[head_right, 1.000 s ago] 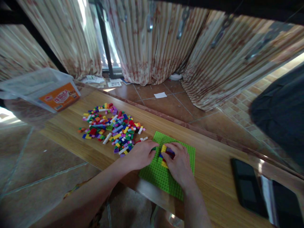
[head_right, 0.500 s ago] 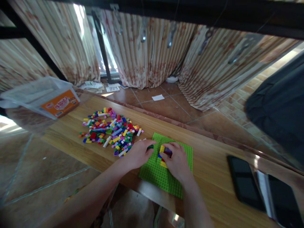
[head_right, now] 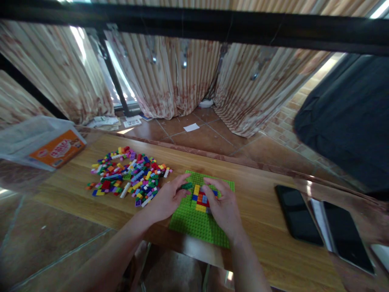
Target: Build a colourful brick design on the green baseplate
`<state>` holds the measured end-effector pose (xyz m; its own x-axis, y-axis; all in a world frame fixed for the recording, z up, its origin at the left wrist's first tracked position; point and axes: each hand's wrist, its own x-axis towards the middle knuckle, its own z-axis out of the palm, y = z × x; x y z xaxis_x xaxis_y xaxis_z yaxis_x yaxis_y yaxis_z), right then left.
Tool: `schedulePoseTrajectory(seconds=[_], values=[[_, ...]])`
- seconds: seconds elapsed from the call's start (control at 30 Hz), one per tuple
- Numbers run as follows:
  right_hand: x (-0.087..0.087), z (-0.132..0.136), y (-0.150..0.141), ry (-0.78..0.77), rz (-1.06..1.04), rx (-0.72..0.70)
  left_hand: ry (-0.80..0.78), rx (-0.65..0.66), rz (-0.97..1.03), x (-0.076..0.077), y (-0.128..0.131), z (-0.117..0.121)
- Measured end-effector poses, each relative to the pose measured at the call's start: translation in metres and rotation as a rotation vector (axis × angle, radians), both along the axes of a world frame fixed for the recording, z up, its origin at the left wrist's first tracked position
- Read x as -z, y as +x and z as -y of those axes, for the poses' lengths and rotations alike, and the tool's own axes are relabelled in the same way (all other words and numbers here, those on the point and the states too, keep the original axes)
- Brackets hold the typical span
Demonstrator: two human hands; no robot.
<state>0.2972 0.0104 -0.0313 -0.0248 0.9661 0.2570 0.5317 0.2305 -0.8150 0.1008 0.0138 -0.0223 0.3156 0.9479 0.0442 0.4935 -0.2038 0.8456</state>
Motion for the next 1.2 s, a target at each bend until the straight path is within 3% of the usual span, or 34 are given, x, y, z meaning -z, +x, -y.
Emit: schedulePoseTrajectory(seconds=[0.1,0.3,0.4,0.6,0.9,1.2], values=[[-0.005,0.005,-0.006,-0.005,-0.024,-0.049,0.074,0.06,0.028,0.0,0.003,0.001],[-0.011,0.012,-0.01,-0.08,-0.075,-0.167,0.147,0.089,-0.1,-0.003,0.012,0.005],[-0.009,0.011,-0.001,-0.125,-0.078,-0.133,0.172,0.073,-0.068,-0.001,0.016,0.004],[0.002,0.0,0.022,-0.131,0.015,0.104,0.141,-0.1,-0.077,0.008,0.017,-0.005],[0.015,-0.008,0.009,-0.108,0.185,0.045,0.085,-0.059,-0.063,0.015,0.027,-0.012],[0.017,-0.013,0.006,-0.111,0.239,0.062,0.016,-0.127,-0.024,0.017,0.034,-0.019]])
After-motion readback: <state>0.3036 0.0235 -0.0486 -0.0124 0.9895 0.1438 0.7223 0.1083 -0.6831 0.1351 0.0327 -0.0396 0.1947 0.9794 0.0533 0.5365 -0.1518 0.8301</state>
